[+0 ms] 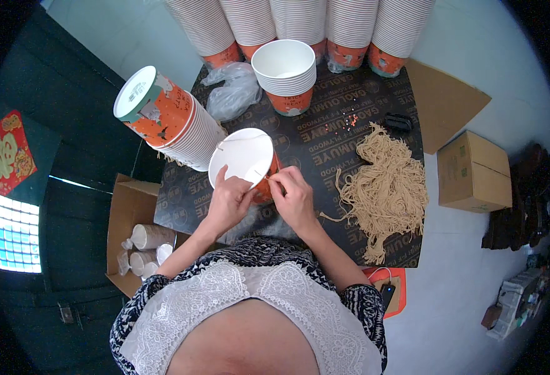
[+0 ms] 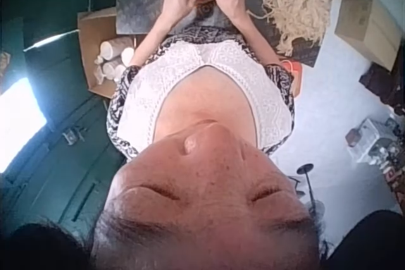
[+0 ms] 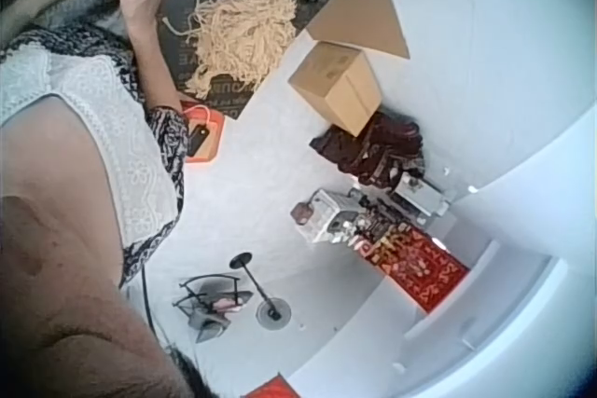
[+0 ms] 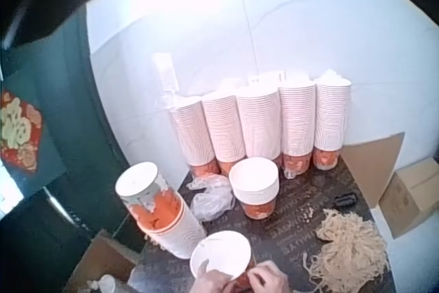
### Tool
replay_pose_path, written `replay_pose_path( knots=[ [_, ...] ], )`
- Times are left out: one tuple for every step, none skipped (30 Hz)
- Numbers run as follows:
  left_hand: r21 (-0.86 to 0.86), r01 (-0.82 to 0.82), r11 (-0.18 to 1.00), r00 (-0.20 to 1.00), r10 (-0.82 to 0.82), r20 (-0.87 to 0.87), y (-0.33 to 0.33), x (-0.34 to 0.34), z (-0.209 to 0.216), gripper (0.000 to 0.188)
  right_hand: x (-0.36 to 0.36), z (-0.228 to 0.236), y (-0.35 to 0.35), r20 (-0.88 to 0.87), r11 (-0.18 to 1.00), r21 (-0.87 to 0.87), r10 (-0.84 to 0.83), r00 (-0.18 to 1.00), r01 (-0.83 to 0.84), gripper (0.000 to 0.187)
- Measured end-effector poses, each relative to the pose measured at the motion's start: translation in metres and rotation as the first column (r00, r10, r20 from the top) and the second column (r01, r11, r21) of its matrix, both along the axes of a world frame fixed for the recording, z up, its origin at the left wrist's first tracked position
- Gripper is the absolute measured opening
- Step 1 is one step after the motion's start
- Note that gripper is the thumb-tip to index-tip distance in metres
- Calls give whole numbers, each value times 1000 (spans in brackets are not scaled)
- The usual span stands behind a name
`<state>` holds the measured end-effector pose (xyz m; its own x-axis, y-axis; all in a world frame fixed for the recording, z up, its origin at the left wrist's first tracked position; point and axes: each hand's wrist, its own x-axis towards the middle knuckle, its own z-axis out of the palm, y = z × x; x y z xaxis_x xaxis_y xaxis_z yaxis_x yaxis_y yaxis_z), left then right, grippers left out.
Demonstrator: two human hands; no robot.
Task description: Packaging portions of dried noodles into individual paper bowls.
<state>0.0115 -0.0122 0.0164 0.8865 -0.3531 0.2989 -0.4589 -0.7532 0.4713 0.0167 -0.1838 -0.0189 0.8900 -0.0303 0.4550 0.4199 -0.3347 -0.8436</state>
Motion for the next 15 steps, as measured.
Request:
replay_pose_path(
  knots=[
    [63, 27, 998, 998, -30, 52, -2, 0, 0, 7, 2, -6, 1, -31, 1000, 14, 3, 1000, -3, 6],
    [126, 50, 991, 993, -63, 101, -4, 0, -1, 6, 2, -10, 2, -32, 1000, 14, 3, 999, -2, 6],
    [126, 50, 991, 993, -63, 100, -5, -1, -5, 6, 2, -15, 3, -73, 999, 34, 4, 997, -1, 5],
    [162, 56, 985, 994, -70, 79, -5, -2, -11, 4, 2, -18, 5, -112, 998, 55, 7, 994, -1, 5],
    [198, 62, 978, 995, -75, 58, -5, -3, -17, 5, 2, -22, 6, -112, 998, 55, 8, 994, -2, 5],
    [198, 62, 978, 996, -75, 58, -5, -3, -23, 5, 2, -26, 7, -101, 999, 43, 4, 995, 0, 6],
    [200, 56, 978, 994, -73, 82, -6, -3, -27, 3, 1, -29, 8, -91, 1000, 31, -1, 996, 4, 7],
    [203, 50, 978, 992, -72, 106, -6, -4, -30, 6, 0, -31, 8, -92, 1000, 31, -1, 996, 4, 7],
    [202, 50, 978, 992, -72, 104, -7, -4, -32, 6, 0, -33, 9, -90, 1000, 23, -9, 996, 11, 9],
    [215, 53, 975, 993, -74, 93, -7, -4, -32, 7, 0, -33, 10, -86, 1000, 15, -16, 996, 17, 11],
    [227, 56, 972, 994, -76, 82, -8, -4, -32, 8, -1, -32, 10, -87, 1000, 15, -15, 996, 17, 11],
    [227, 55, 972, 994, -76, 82, -8, -4, -33, 8, -2, -30, 10, -144, 1000, 5, -18, 989, 19, 12],
    [242, 57, 969, 993, -80, 85, -9, -4, -34, 8, -3, -28, 11, -200, 1000, -5, -22, 980, 22, 14],
    [257, 59, 965, 993, -84, 88, -9, -4, -34, 8, -3, -27, 11, -200, 1000, -6, -21, 980, 21, 14],
    [256, 58, 965, 993, -83, 88, -9, -5, -33, 8, -4, -26, 12, -215, 999, -28, -40, 976, 35, 15]
  ],
)
